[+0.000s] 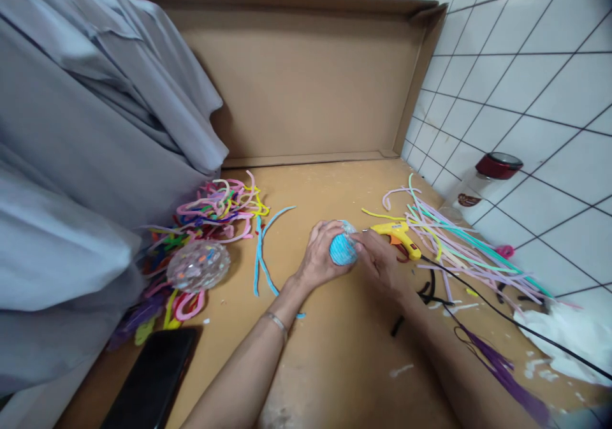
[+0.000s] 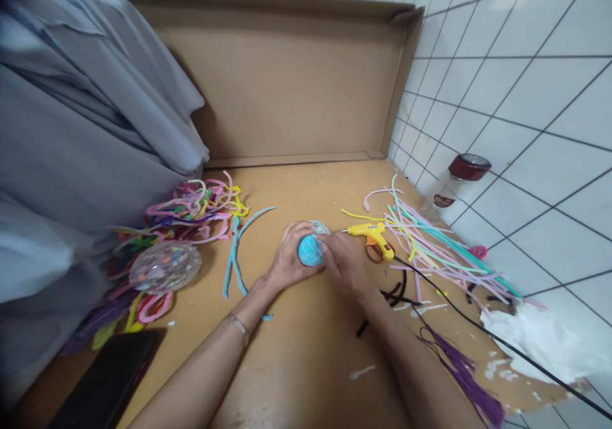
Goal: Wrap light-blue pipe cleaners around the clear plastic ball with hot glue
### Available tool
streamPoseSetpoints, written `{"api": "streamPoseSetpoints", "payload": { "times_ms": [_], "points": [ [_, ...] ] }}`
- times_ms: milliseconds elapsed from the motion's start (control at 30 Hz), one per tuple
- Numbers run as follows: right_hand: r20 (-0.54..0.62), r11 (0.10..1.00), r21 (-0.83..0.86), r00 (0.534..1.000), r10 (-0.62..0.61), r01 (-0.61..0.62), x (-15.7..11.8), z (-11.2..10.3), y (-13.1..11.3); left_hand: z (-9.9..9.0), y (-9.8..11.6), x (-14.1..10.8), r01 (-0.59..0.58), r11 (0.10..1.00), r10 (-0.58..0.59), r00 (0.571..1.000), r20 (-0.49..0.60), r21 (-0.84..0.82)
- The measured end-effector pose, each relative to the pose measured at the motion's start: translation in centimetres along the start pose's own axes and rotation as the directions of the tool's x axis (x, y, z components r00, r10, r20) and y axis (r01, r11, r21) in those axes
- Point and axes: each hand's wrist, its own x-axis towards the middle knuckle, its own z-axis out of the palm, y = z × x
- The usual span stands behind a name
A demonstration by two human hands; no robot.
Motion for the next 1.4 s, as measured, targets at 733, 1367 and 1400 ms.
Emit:
{"api": "streamPoseSetpoints", "payload": {
  "times_ms": [733,1367,1400],
  "points": [
    [-0.252,0.997,-0.07,0.967,-0.033,0.016,-0.8,2.0,0.0,0.1,0.4,-0.2,0.339,0.894,-0.341,0.939,0.046,-0.294],
    [-0.214,0.998,-0.061,0.977,0.009,-0.022,-0.6,2.3,0.2,0.0,0.8,-0.2,0.323,0.915,-0.318,0.946,0.06,-0.243],
    [-0.21,0.998,-0.057,0.978,0.005,-0.017,-0.6,2.2,0.2,-0.1,0.8,-0.2,0.318,0.916,-0.313,0.948,0.06,-0.244]
  ]
}}
